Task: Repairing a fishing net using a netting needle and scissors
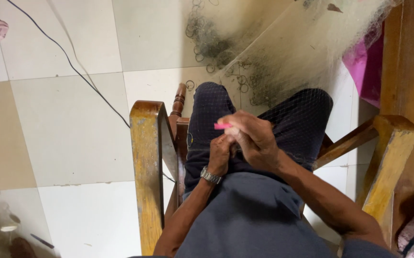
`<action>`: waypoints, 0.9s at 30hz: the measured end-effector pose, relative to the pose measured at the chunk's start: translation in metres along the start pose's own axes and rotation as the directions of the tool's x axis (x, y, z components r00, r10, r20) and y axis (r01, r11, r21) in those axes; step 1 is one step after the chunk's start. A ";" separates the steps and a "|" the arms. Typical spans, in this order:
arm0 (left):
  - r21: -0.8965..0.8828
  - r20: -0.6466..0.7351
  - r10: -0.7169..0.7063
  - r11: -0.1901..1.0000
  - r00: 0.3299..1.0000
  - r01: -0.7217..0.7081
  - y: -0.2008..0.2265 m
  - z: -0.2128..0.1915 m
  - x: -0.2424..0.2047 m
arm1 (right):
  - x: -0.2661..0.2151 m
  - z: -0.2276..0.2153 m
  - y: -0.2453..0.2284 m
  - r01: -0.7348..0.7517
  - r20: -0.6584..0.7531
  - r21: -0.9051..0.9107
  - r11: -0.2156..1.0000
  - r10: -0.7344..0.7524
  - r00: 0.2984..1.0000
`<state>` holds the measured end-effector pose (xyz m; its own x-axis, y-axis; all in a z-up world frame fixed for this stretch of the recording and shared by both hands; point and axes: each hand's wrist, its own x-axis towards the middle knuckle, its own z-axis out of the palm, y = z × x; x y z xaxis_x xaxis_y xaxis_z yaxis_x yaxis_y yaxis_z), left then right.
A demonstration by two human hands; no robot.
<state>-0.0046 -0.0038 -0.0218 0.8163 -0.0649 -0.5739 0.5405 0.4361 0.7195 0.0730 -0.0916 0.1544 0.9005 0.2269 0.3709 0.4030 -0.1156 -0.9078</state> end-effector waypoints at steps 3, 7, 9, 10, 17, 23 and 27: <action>0.126 0.088 0.065 0.989 0.994 -0.076 0.000 -0.004 -0.007 | 0.000 0.037 -0.007 0.032 0.038 0.207 0.978 -0.041 0.998; 0.277 0.222 0.159 0.936 0.962 -0.219 0.013 -0.009 -0.013 | -0.013 0.075 -0.047 0.014 0.362 0.238 0.971 -0.102 0.926; 0.207 0.351 0.056 0.969 0.935 -0.136 0.030 -0.013 -0.022 | -0.031 0.090 -0.054 -0.111 0.612 0.160 0.981 -0.010 0.791; 0.208 0.347 0.055 0.969 0.936 -0.134 0.032 -0.015 -0.022 | -0.032 0.091 -0.054 -0.114 0.613 0.163 0.980 -0.010 0.790; 0.140 0.359 -0.010 0.989 0.933 -0.044 0.046 -0.009 -0.024 | -0.042 0.101 -0.052 -0.260 0.589 0.331 0.907 0.016 0.808; 0.177 0.296 -0.045 0.984 0.954 -0.009 0.052 -0.002 -0.021 | -0.054 0.115 -0.049 -0.204 0.627 0.264 0.943 -0.007 0.779; 0.159 0.260 -0.054 0.987 0.964 0.013 0.048 0.000 -0.020 | -0.055 0.111 -0.052 -0.228 0.679 0.226 0.947 0.015 0.734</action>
<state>0.0051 0.0186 0.0237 0.8105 -0.3200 -0.4907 0.5764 0.2868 0.7652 -0.0154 0.0098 0.1600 0.5559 0.8217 0.1260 0.1400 0.0569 -0.9885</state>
